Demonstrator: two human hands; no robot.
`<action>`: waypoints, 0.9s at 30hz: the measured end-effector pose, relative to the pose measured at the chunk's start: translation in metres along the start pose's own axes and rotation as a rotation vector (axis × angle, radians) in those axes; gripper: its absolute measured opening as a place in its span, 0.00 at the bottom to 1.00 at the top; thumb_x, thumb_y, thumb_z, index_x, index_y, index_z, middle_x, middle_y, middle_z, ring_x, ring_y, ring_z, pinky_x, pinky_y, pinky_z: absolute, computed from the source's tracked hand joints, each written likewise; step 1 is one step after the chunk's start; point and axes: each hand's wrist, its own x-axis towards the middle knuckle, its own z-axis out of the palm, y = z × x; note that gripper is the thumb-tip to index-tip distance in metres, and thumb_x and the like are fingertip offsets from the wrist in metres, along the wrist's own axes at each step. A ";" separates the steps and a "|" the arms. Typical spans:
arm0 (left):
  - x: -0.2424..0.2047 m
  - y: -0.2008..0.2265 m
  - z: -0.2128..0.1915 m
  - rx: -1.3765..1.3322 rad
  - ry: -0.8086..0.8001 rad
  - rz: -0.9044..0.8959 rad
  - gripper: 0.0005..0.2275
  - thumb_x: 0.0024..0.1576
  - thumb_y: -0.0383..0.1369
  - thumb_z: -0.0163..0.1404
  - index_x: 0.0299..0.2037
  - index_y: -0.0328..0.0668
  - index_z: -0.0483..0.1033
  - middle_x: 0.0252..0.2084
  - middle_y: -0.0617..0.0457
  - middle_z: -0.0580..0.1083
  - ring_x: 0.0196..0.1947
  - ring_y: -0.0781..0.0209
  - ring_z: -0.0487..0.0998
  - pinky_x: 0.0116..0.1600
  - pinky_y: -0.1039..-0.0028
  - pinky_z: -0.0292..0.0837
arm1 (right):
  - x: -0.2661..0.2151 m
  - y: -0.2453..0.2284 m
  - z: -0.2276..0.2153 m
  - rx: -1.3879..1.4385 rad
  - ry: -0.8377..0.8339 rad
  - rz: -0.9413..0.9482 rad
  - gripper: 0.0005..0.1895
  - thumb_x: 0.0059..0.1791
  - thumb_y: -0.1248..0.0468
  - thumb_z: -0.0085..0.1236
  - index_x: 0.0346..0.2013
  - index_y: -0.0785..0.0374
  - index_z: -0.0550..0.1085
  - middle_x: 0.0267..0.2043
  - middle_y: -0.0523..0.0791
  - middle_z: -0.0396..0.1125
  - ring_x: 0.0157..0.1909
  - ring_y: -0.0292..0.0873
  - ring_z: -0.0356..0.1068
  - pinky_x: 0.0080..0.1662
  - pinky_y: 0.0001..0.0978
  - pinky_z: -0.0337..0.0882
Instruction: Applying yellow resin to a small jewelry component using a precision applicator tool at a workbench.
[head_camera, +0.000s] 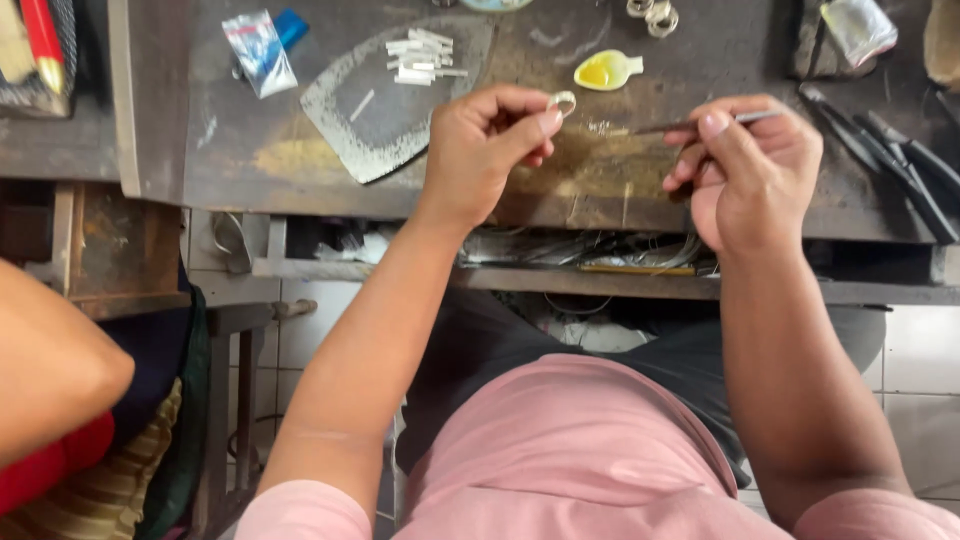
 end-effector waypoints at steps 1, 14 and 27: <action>-0.001 -0.003 0.000 -0.001 0.006 -0.007 0.03 0.48 0.25 0.50 0.30 0.35 0.74 0.21 0.50 0.72 0.20 0.67 0.71 0.27 0.83 0.72 | -0.002 0.000 0.001 -0.001 -0.002 0.009 0.05 0.45 0.68 0.52 0.28 0.69 0.68 0.25 0.54 0.64 0.16 0.41 0.62 0.20 0.28 0.67; 0.051 0.021 0.009 0.152 -0.060 0.023 0.00 0.48 0.25 0.51 0.27 0.38 0.73 0.19 0.54 0.71 0.18 0.71 0.69 0.26 0.85 0.69 | 0.060 -0.055 0.010 -0.269 -0.105 -0.162 0.05 0.49 0.71 0.51 0.30 0.70 0.67 0.23 0.52 0.62 0.22 0.38 0.65 0.25 0.25 0.72; 0.055 0.018 0.008 0.360 0.043 -0.456 0.02 0.46 0.28 0.52 0.27 0.43 0.78 0.19 0.60 0.71 0.20 0.73 0.66 0.28 0.84 0.63 | 0.042 -0.013 0.024 -0.139 0.274 0.035 0.05 0.46 0.69 0.47 0.29 0.71 0.66 0.24 0.53 0.62 0.25 0.44 0.67 0.31 0.34 0.75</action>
